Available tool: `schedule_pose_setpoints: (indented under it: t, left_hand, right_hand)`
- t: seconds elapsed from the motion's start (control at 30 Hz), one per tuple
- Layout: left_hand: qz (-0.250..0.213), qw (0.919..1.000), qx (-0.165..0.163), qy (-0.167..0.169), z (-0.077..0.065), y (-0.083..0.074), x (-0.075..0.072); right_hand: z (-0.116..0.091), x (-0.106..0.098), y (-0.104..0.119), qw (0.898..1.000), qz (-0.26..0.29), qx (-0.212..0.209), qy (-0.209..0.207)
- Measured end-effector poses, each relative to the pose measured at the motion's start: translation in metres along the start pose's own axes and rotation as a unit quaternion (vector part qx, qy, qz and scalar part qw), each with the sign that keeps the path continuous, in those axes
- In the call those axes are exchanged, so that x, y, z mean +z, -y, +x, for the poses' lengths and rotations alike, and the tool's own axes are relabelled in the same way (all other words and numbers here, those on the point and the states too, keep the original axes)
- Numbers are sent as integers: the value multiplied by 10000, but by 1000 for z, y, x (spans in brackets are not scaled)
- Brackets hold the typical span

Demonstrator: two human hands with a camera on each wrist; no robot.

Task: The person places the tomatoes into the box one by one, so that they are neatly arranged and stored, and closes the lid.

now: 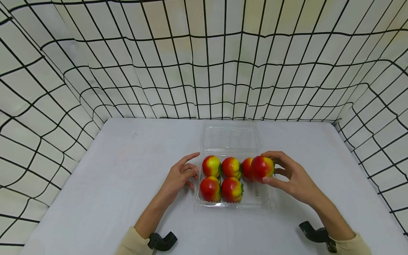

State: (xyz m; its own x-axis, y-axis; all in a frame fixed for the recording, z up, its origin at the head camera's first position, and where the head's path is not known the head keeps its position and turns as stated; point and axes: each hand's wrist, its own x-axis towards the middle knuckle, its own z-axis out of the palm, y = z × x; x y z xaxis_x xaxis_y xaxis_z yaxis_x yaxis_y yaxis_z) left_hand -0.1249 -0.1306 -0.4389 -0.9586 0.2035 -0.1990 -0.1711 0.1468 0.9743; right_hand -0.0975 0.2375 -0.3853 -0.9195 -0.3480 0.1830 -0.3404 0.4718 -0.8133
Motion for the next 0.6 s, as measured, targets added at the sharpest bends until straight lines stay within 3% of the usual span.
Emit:
schedule_pose_setpoints:
  t: [0.6]
  left_hand:
    - [-93,10000,-30,12,0,-1,0]
  right_hand:
    - [-6,9,2,9992,-253,-247,173]
